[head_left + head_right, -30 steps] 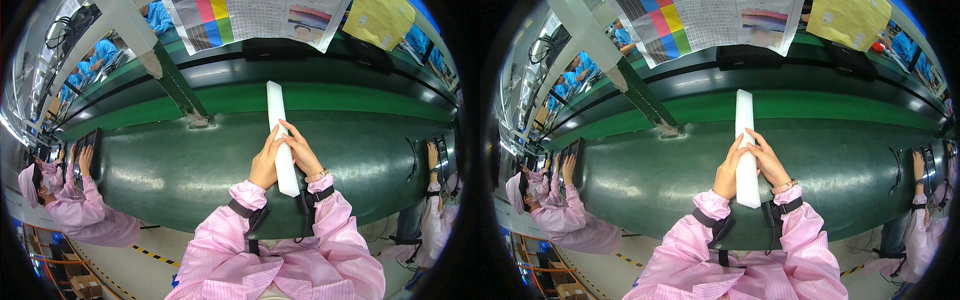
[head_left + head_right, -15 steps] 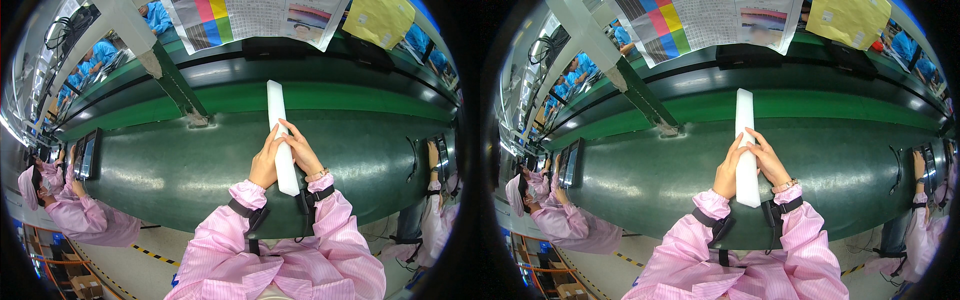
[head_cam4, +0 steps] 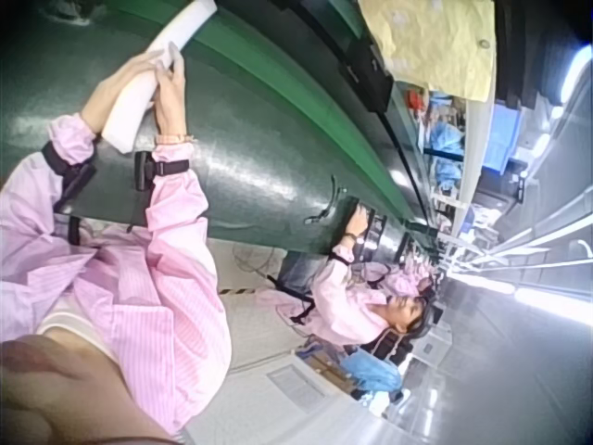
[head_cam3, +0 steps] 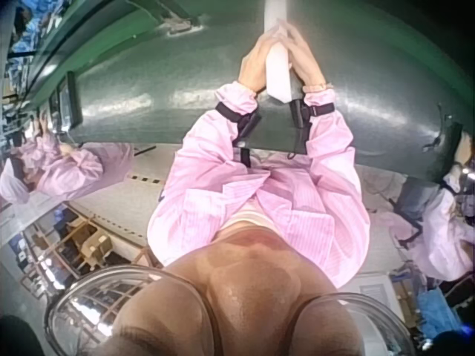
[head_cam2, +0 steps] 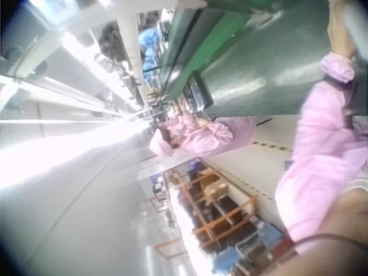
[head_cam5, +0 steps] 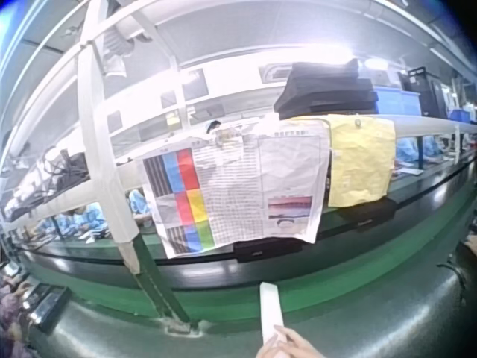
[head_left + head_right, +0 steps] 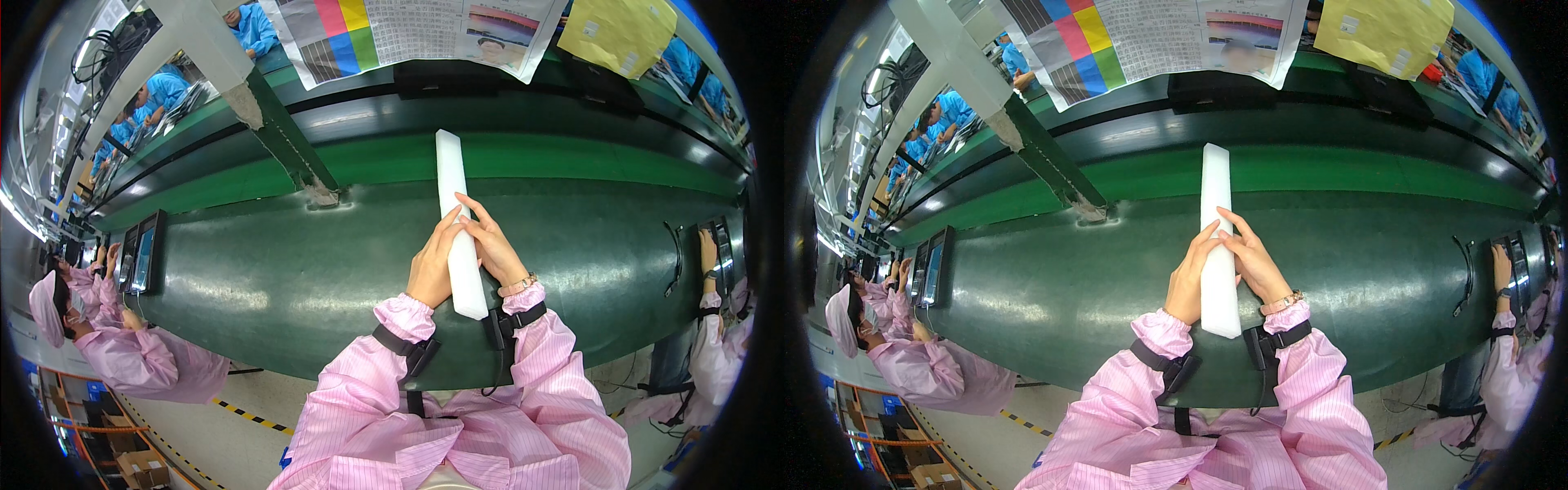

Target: Testing and inspecting hardware/software functions of tablet devices on a production line.

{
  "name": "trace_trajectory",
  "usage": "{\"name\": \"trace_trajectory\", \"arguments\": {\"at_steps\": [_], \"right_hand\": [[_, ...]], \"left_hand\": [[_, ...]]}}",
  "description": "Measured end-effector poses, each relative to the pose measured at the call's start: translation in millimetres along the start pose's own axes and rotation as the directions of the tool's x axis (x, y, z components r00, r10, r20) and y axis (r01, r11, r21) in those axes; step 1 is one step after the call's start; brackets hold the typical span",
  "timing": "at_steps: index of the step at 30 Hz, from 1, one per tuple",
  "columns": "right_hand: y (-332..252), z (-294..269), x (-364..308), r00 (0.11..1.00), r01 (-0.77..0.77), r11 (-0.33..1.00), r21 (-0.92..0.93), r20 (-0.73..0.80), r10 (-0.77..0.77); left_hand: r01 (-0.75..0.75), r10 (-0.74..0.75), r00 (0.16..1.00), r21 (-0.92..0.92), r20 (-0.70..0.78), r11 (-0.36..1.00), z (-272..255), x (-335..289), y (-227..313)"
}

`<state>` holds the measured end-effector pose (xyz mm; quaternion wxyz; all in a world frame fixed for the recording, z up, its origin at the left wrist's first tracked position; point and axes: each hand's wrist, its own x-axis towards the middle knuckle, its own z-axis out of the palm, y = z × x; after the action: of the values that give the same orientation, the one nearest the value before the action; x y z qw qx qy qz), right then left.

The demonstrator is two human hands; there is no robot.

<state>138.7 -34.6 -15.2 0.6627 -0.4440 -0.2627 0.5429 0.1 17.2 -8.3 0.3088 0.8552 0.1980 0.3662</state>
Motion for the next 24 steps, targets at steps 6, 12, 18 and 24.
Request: {"name": "trace_trajectory", "arguments": {"at_steps": [6,12,18,24], "right_hand": [[0.9,-1.3,0.4,1.000,-0.012,1.000,0.013,0.001,0.012],[1.3,-0.3,0.2,1.000,0.003,1.000,0.001,-0.003,-0.003],[-0.1,1.3,-0.5,1.000,-0.006,1.000,0.002,-0.003,0.006],[-0.1,0.1,-0.8,1.000,-0.015,1.000,-0.015,-0.011,0.015]], "left_hand": [[-0.005,0.005,1.000,0.025,-0.004,1.000,0.7,-0.9,-0.7],[-0.009,0.009,1.000,0.029,-0.002,1.000,1.4,-1.4,-2.4],[-0.010,0.010,1.000,0.034,-0.002,0.999,0.0,-1.2,-2.0],[-0.012,0.012,1.000,0.033,-0.006,0.999,0.6,-1.1,-1.5]]}}
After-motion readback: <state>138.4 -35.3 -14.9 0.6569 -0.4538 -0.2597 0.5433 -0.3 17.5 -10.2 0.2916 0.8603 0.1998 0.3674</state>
